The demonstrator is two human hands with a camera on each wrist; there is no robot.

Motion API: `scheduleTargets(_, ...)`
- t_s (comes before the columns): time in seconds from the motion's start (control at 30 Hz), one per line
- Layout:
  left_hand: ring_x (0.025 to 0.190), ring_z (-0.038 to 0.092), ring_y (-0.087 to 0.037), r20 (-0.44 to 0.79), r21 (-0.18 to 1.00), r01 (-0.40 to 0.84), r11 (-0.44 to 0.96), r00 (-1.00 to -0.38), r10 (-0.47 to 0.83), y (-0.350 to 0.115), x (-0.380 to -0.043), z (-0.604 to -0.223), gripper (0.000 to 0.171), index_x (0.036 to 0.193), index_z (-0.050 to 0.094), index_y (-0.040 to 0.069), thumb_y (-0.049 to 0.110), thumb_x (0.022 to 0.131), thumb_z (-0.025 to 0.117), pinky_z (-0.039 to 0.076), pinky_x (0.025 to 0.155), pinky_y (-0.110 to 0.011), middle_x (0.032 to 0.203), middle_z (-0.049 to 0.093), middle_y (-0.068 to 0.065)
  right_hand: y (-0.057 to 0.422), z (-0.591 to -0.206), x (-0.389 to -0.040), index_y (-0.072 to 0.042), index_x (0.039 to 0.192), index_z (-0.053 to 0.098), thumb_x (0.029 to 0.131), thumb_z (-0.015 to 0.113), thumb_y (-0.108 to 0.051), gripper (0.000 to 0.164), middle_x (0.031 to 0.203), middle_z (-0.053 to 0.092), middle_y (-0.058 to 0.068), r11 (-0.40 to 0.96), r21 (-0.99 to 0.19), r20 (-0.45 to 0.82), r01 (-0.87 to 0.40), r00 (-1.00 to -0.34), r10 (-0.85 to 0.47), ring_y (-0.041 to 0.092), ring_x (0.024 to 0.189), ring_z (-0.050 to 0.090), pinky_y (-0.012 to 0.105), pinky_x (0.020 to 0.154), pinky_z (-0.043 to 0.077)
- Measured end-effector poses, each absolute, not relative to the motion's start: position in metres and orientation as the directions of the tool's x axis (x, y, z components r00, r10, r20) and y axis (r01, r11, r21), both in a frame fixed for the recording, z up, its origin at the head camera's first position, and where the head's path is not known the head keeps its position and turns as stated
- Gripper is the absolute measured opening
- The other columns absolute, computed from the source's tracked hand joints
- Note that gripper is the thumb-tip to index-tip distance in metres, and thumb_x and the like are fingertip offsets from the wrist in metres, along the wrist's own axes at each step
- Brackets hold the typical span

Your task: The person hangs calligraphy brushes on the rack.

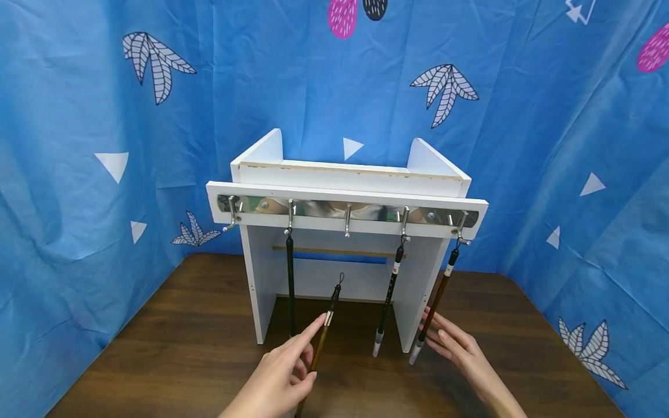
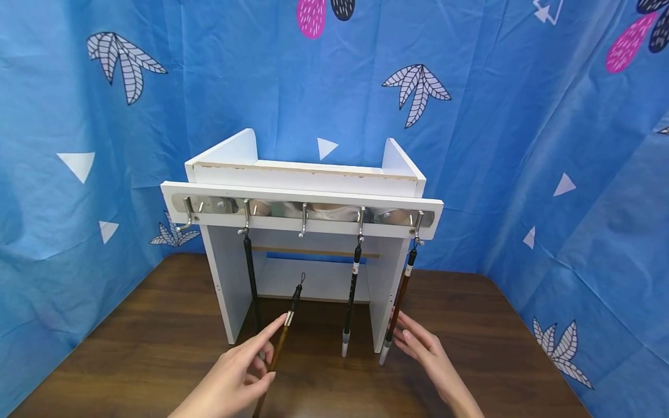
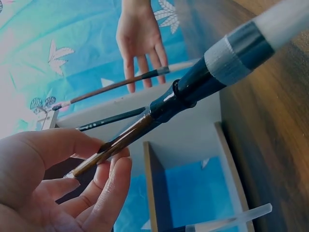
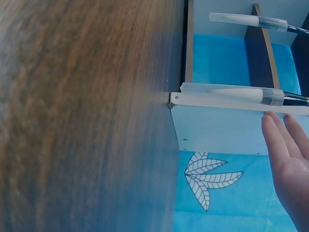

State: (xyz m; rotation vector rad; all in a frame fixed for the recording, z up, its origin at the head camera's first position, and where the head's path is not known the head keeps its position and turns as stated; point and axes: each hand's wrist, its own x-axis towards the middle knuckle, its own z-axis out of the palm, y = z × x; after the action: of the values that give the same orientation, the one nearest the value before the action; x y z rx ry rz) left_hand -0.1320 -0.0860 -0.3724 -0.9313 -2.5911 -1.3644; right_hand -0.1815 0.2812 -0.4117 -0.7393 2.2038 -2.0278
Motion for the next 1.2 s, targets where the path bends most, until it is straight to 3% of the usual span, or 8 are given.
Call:
scheduleTargets(0.17,0.061,0.050,-0.002,0.349,0.718,0.549,0.428,-0.816,0.461,-0.089,-0.130,-0.371,0.085,0.149,0.026,0.022,-0.008,0.080,0.065,0.049,0.054,-0.020,0.085,0.044,0.004,0.281,-0.412,-0.181,0.016,0.141,0.012,0.104,0.029,-0.009,0.048,0.136,0.042,-0.019,0.011,-0.945,0.295,-0.326,-0.871,-0.394,0.009,0.121,0.046,0.033,0.094,0.041)
scheduleTargets(0.57,0.061,0.051,-0.001,0.399,0.684,0.581,0.441,-0.804,0.440,-0.093,-0.128,-0.369,0.085,0.149,0.025,0.024,-0.007,0.080,0.066,0.049,0.053,-0.020,0.084,0.044,0.005,0.282,-0.412,-0.180,0.014,0.142,0.015,0.104,0.029,-0.009,0.047,0.136,0.042,-0.020,0.024,-0.945,0.293,-0.326,-0.877,-0.381,0.004,0.117,0.048,0.033,0.093,0.042)
scheduleTargets(0.87,0.062,0.051,-0.002,0.404,0.691,0.577,0.436,-0.808,0.429,-0.095,-0.127,-0.366,0.087,0.149,0.026,0.024,-0.009,0.079,0.066,0.050,0.054,-0.020,0.084,0.045,0.004,0.282,-0.412,-0.181,0.015,0.142,0.014,0.104,0.029,-0.008,0.047,0.135,0.044,-0.018,-0.002,-0.943,0.308,-0.334,-0.867,-0.392,0.008,0.118,0.048,0.025,0.091,0.043)
scheduleTargets(1.2,0.062,0.051,-0.002,0.382,0.702,0.553,0.449,-0.824,0.419,-0.096,-0.126,-0.362,0.087,0.149,0.025,0.025,-0.008,0.080,0.066,0.050,0.054,-0.020,0.085,0.045,0.003,0.282,-0.413,-0.182,0.010,0.144,0.016,0.104,0.028,-0.007,0.045,0.138,0.042,-0.017,-0.020,-0.940,0.319,-0.342,-0.854,-0.410,0.006,0.119,0.046,0.029,0.093,0.042)
